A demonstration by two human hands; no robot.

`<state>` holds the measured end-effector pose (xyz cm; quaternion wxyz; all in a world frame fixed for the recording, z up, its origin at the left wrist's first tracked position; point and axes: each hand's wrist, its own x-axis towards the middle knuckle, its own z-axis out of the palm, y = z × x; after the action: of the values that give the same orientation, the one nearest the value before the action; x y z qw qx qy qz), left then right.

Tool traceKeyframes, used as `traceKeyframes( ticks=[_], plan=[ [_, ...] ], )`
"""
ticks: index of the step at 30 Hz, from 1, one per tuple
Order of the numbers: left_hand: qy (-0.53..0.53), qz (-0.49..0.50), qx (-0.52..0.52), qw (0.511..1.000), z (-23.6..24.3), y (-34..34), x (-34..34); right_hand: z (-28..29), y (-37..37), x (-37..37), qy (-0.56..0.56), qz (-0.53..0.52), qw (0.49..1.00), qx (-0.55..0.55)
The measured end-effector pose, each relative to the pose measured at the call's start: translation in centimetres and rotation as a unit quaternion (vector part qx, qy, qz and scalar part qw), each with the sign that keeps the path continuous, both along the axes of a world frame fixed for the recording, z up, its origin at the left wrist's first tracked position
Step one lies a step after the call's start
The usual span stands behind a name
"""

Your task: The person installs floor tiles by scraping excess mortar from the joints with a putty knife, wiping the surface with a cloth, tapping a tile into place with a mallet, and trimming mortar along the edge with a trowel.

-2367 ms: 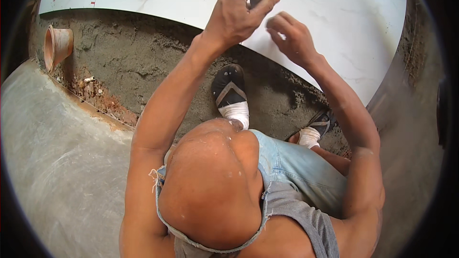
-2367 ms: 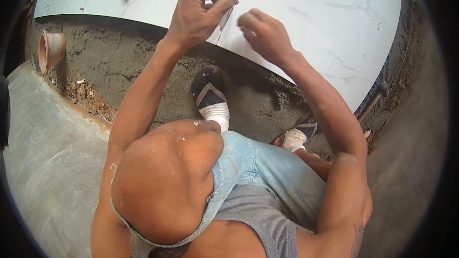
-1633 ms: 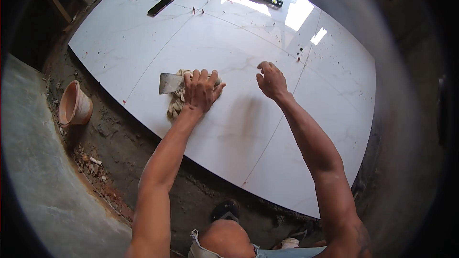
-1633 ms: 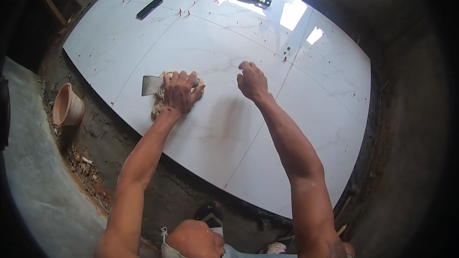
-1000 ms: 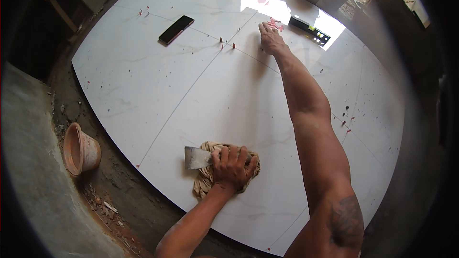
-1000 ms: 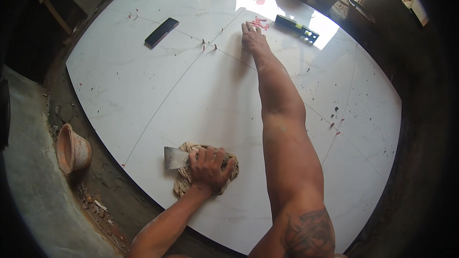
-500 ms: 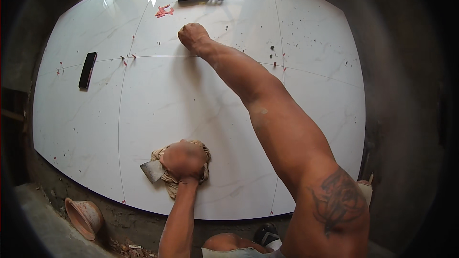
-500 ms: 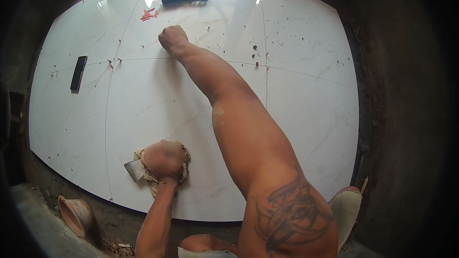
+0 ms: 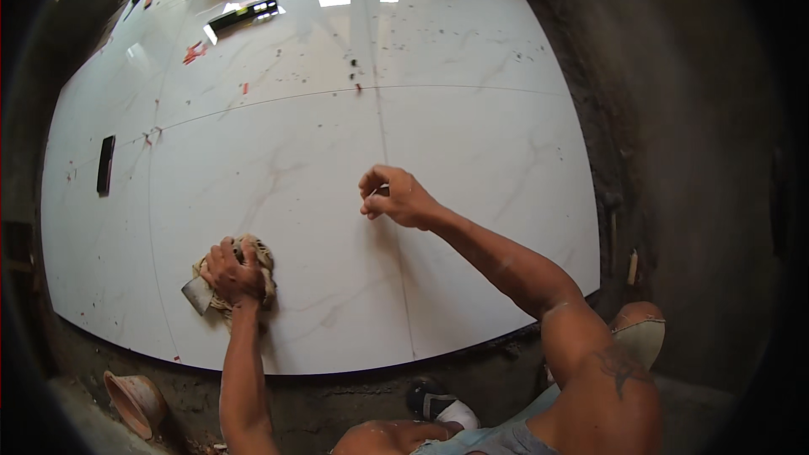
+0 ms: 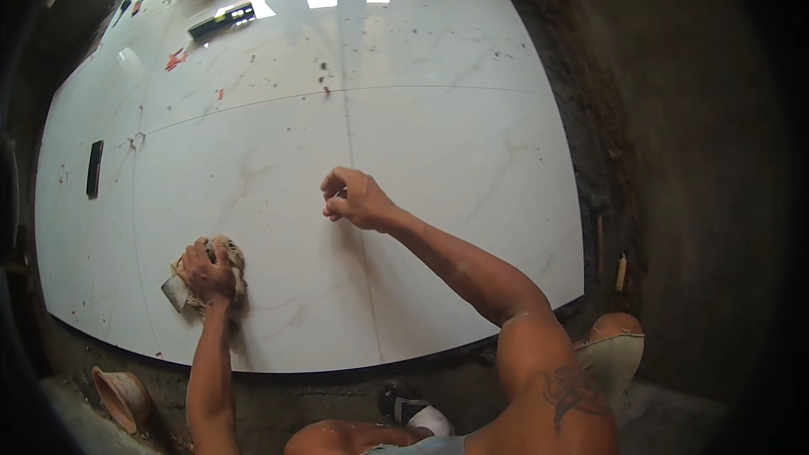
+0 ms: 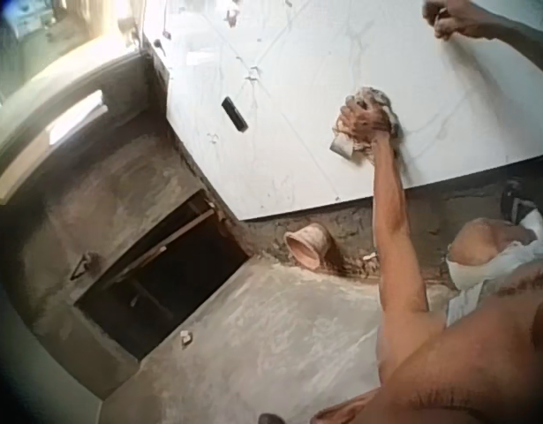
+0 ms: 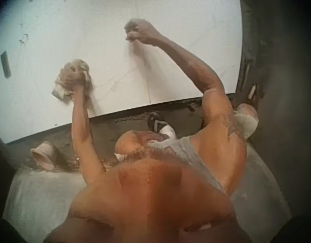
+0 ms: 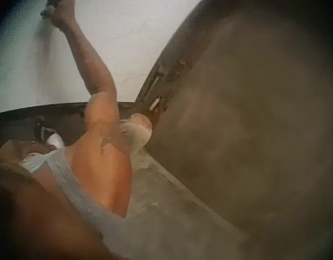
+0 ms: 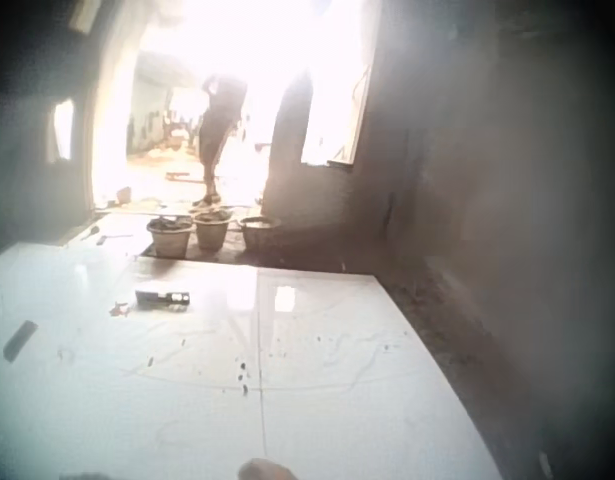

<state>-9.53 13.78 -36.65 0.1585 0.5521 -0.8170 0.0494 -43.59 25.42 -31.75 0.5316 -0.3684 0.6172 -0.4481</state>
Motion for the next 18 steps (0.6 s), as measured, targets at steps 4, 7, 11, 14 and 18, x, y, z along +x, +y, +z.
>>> traceKeyframes(
  ticks=[4, 7, 11, 14, 18],
  plan=[
    [-0.058, -0.02, -0.051, 0.997, 0.4, -0.1, 0.1, 0.0, 9.2, -3.3, 0.111, 0.1, 0.988, 0.042],
    [0.013, -0.043, -0.097, 0.994, 4.2, -0.7, -1.1, 2.5, 15.4, -7.2, 0.132, 0.234, 0.951, 0.155],
    [0.254, -0.076, -0.125, 0.956, 14.6, -0.3, -5.5, 4.8, 21.6, -11.7, 0.192, 0.259, 0.935, 0.149],
    [0.552, -0.18, 0.141, 0.802, 19.5, 0.1, -13.8, 6.4, 27.4, -14.9, 0.187, 0.178, 0.957, 0.128],
    [0.659, -0.222, 0.241, 0.677, 22.6, 2.4, -29.3, 5.4, 31.3, -16.4, 0.065, 0.09, 0.983, 0.144]
  ],
)
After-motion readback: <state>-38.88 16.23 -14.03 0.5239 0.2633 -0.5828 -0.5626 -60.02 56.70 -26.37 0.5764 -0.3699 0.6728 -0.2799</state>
